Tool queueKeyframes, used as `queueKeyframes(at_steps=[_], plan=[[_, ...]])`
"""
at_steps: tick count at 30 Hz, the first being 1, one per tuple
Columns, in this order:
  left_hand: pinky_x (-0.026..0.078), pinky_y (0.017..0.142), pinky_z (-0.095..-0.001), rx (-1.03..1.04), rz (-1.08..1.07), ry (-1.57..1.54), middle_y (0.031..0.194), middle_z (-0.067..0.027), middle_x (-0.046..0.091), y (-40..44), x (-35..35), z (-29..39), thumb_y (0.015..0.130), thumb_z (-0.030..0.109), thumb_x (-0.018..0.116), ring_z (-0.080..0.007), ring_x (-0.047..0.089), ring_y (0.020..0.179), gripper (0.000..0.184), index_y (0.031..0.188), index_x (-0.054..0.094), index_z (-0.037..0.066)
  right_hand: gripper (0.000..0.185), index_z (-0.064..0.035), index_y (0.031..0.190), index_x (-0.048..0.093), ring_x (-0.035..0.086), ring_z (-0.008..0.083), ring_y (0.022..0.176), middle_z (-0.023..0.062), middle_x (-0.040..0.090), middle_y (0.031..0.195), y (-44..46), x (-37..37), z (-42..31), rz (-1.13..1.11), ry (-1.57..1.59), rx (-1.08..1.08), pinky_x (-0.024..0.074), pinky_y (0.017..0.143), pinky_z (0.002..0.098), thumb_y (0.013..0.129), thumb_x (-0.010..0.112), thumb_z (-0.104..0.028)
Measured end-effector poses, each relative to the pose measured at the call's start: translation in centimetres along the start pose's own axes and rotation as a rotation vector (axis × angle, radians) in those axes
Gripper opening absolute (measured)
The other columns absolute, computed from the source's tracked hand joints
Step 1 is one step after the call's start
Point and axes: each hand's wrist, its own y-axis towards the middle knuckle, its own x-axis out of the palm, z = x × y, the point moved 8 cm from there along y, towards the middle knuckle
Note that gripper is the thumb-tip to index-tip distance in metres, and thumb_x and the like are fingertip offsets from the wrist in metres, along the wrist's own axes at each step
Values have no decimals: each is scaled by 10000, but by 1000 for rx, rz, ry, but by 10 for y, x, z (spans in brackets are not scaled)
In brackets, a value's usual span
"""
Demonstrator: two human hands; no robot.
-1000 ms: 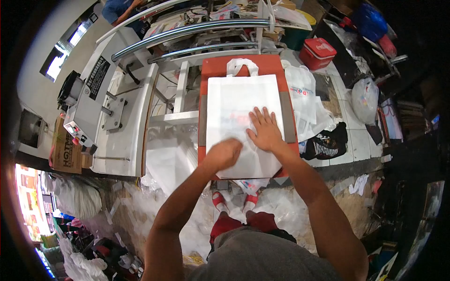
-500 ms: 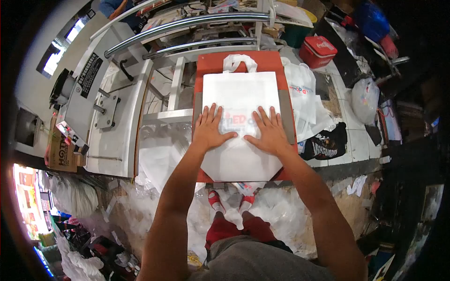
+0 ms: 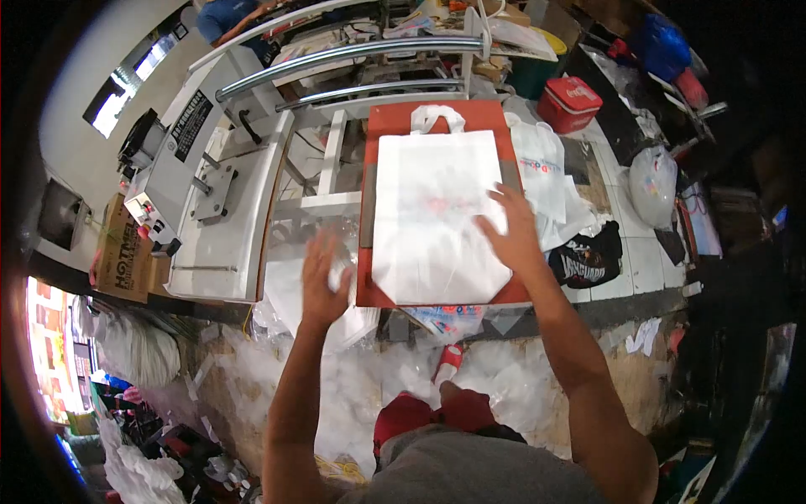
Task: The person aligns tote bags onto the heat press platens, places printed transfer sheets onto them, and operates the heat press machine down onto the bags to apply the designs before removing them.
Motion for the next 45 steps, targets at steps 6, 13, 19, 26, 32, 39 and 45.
queueKeyframes(at_steps=[6,13,19,26,32,39,45], plan=[[375,1087,-506,-414,-100,72,1386,-238,501,-270,-34,-53,938,75,570,-427,454,1302,442,1366,486,3,224,-1,943,607,563,137,802,50,604,845,-227,-40,82,354,511,698,469,748,304,984,622,-221],[464,973,-514,-737,-599,-123,1174,-269,601,-598,9,-31,851,125,633,-455,549,1165,266,1082,617,-6,244,8,959,651,644,407,873,198,668,920,-339,164,139,-321,-151,496,520,772,477,826,729,-181],[504,899,-497,-1142,-878,-329,1090,-214,664,-708,-21,-24,858,275,682,-407,614,1071,328,1092,674,45,474,36,1081,595,637,424,972,239,666,958,-323,233,200,-294,-446,521,521,870,474,747,815,-219],[533,850,-473,-1064,-898,-132,1019,-191,689,-733,-42,-47,834,336,726,-390,666,983,397,1127,694,71,615,54,1126,609,660,396,1083,302,654,1157,-348,228,235,-251,-316,1001,540,915,430,674,813,-309],[566,793,-421,-986,-706,-200,1013,-209,702,-721,-15,-60,835,289,739,-345,692,958,396,1139,683,41,583,-32,1106,641,687,345,984,203,696,1070,-378,289,262,-411,-256,1003,543,875,392,702,806,-419],[570,759,-392,-913,-830,-229,1050,-214,694,-708,7,-67,871,276,708,-311,717,869,399,1186,663,35,551,-22,1146,620,669,342,1041,201,681,1125,-354,280,211,-390,-330,929,521,946,426,773,774,-397],[559,822,-423,-1169,-774,-246,1102,-222,682,-692,7,-69,883,293,691,-322,702,959,404,1190,662,31,664,-60,1340,549,545,310,1263,201,560,1346,-304,284,185,-803,-621,915,462,1038,450,831,724,-448]])
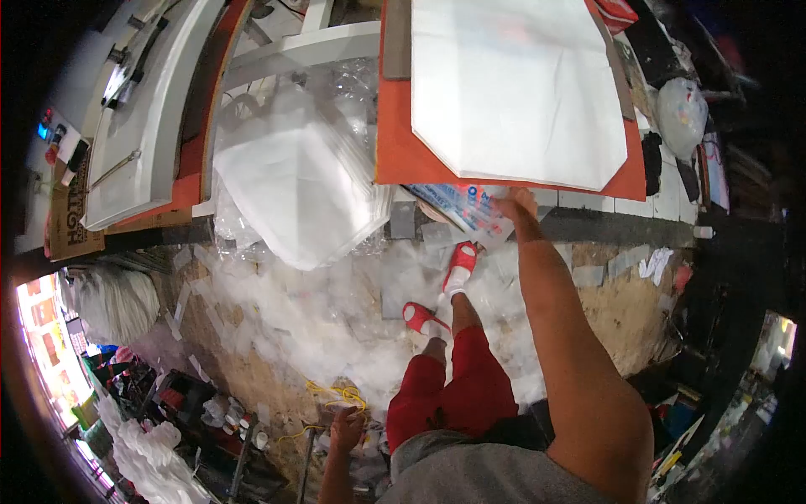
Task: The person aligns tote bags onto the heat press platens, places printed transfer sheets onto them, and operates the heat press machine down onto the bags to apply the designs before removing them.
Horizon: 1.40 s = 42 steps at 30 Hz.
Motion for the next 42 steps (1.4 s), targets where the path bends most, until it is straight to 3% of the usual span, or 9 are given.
queueKeyframes(at_steps=[3,6,9,13,25,34,36,39,42], plan=[[545,871,-427,7,-6,-7,1111,-221,684,-4,9,-14,883,299,685,-350,687,1005,412,1193,660,30,556,-116,1364,536,477,302,1334,168,491,1450,27,41,15,-364,68,1,440,1072,465,890,665,-376],[535,905,-430,52,-23,34,1131,-216,686,-3,3,17,877,300,682,-379,672,1038,425,1205,653,31,403,-113,1310,603,532,378,1258,196,586,1334,30,-2,4,444,138,-424,426,1065,495,969,521,-311],[532,919,-431,-110,-56,-17,1150,-210,687,1,6,30,872,285,682,-380,668,1058,431,1216,645,28,410,-96,1310,604,541,402,1233,222,588,1319,26,-19,8,110,134,-491,411,1062,512,965,520,-299],[544,908,-419,-86,-38,-1,1146,-214,691,25,1,86,867,249,693,-339,682,1057,427,1210,636,1,438,-60,1315,587,548,405,1214,221,576,1335,-5,-50,14,534,130,-719,415,1039,531,956,553,-309],[580,818,-394,443,30,-158,1132,-188,678,81,-13,283,898,139,676,-314,698,945,304,1179,635,31,523,-104,1385,532,490,335,1308,190,481,1463,-8,-46,63,-43,533,-287,421,1061,463,968,537,-420],[539,897,-445,606,94,-51,1130,-204,671,75,-19,333,859,129,703,-367,664,1023,335,1171,632,33,233,-62,1050,661,643,395,970,184,675,1089,-69,-63,63,845,-206,-701,513,779,503,888,610,-222],[470,1016,-459,723,122,-11,1230,-205,632,55,-23,384,812,152,748,-382,587,1180,434,1211,617,43,126,-62,929,636,655,360,830,165,667,904,-137,-108,35,-86,287,-588,508,685,491,856,637,-165],[459,1042,-460,885,111,43,1336,-199,572,8,-43,497,787,146,790,-378,551,1241,610,1336,536,69,173,-42,939,617,657,275,748,147,658,832,-260,-159,9,-476,559,-906,522,688,400,831,696,-152],[453,1059,-426,896,-299,25,1338,-179,587,7,-34,546,826,190,797,-335,580,1224,556,1320,573,68,150,-20,965,606,640,194,753,119,627,853,-269,-246,11,-335,752,-835,518,684,335,847,687,-65]])
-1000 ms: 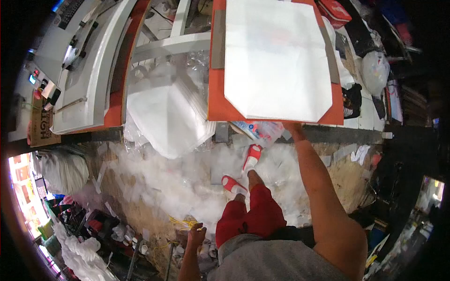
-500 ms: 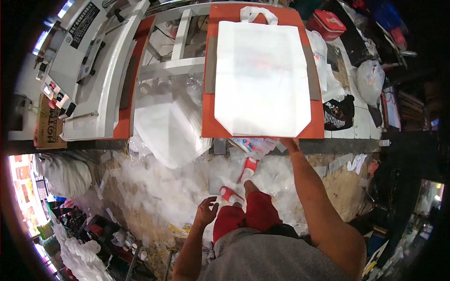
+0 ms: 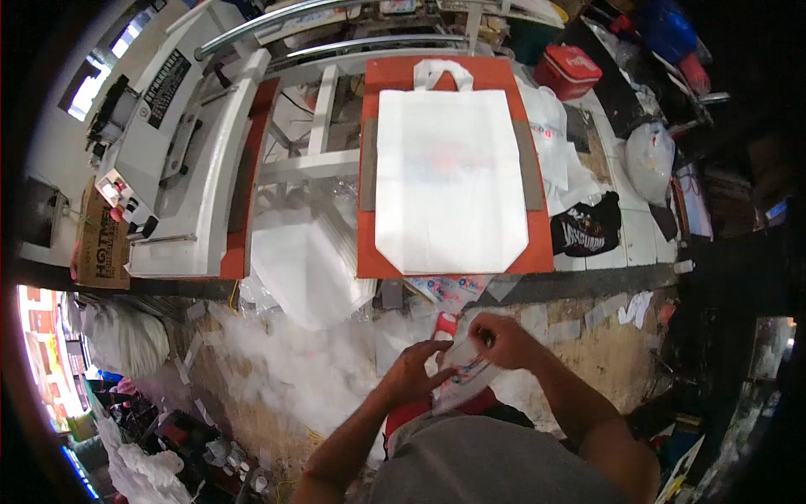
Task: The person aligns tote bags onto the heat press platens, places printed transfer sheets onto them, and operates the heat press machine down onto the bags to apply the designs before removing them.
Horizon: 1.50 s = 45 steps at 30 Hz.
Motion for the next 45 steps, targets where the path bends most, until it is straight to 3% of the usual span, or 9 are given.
queueKeyframes(at_steps=[3,7,9,14,19,21,24,28,45], plan=[[529,938,-374,-266,13,-199,1207,-137,660,24,-50,0,893,196,739,-234,658,1081,411,1257,615,52,129,-42,946,556,582,77,703,16,584,783,13,-85,-10,336,37,-158,495,630,265,872,641,23],[561,764,-305,25,292,-454,977,-88,675,89,-136,5,910,150,711,-156,669,845,418,1282,563,28,103,-31,952,563,558,63,687,-3,567,742,61,-164,2,584,125,-153,475,625,247,882,617,24],[552,724,-287,-108,462,-488,951,-99,680,129,-175,-2,908,126,687,-144,662,832,418,1284,542,18,103,-17,965,574,578,81,690,31,617,778,85,-198,1,818,89,-218,482,629,251,876,618,8],[545,680,-305,-7,793,-142,907,-128,702,224,-257,-10,846,145,714,-198,680,776,459,1254,562,-1,168,-9,1009,595,655,209,729,132,681,837,173,-236,21,905,-45,-172,521,678,346,857,634,-69],[514,859,-407,-32,867,180,1079,-181,674,249,-274,9,829,184,726,-297,645,991,440,1204,585,4,264,-15,1058,607,651,364,922,186,676,957,207,-257,30,889,-128,-8,508,831,468,846,653,-166],[486,932,-439,73,944,407,1150,-190,652,235,-269,29,834,183,718,-331,613,1087,414,1191,593,17,302,-25,1077,608,572,386,1091,186,625,1110,174,-250,-10,1083,-429,-297,448,953,478,840,672,-202],[419,1029,-451,142,846,518,1249,-192,595,220,-243,52,842,154,686,-374,525,1204,367,1189,614,58,340,-33,1128,612,480,373,1221,175,557,1232,173,-198,-17,716,-500,-336,374,1041,475,840,669,-205],[401,1065,-470,369,674,671,1251,-142,599,250,-199,69,839,113,659,-377,520,1233,336,1173,643,83,392,-53,1233,602,445,349,1274,144,537,1298,192,-159,-30,590,-720,-401,313,1091,510,868,636,-194],[394,1037,-462,241,886,635,1265,-110,585,239,-212,37,762,53,642,-324,527,1225,338,1100,645,70,476,-47,1396,513,349,345,1411,137,462,1468,205,-163,-2,590,-784,-237,196,1195,526,961,531,-237]])
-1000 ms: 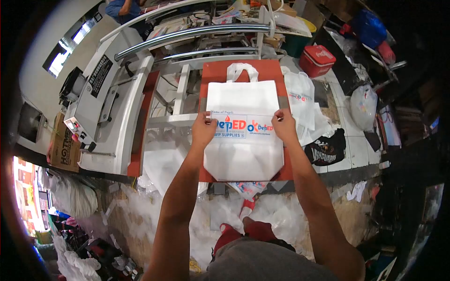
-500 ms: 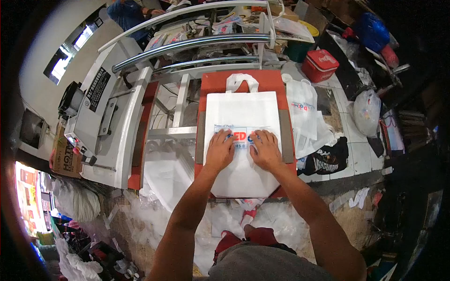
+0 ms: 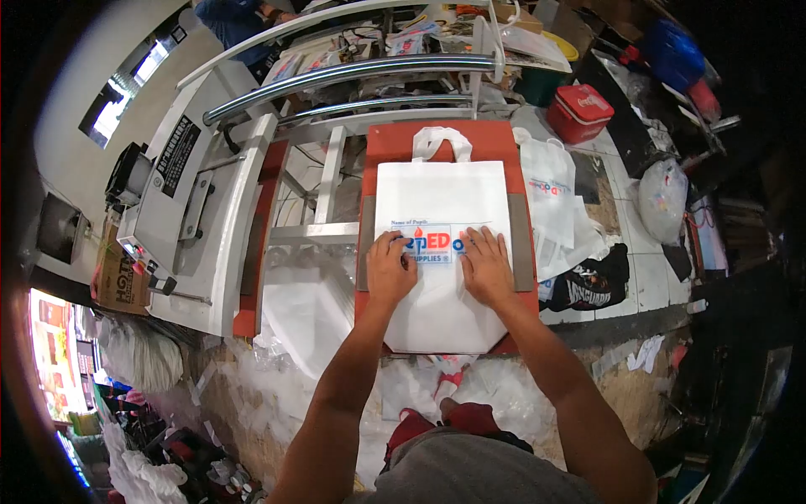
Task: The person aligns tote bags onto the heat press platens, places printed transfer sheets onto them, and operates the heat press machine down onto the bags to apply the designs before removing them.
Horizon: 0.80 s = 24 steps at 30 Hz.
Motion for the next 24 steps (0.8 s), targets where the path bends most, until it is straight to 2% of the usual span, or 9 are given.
queueKeyframes(at_steps=[11,24], plan=[[414,1001,-455,-8,36,9,1227,-96,600,0,-1,1,746,11,647,-317,537,1215,324,1063,654,76,459,-36,1343,546,377,356,1384,140,495,1424,-1,-4,-1,44,22,-19,247,1181,503,900,548,-155],[426,988,-449,11,55,19,1249,-98,593,0,-4,0,746,-7,611,-306,549,1181,352,1084,653,79,467,-36,1332,553,390,349,1376,141,499,1418,0,-7,-2,41,38,-10,262,1171,488,879,563,-148]])
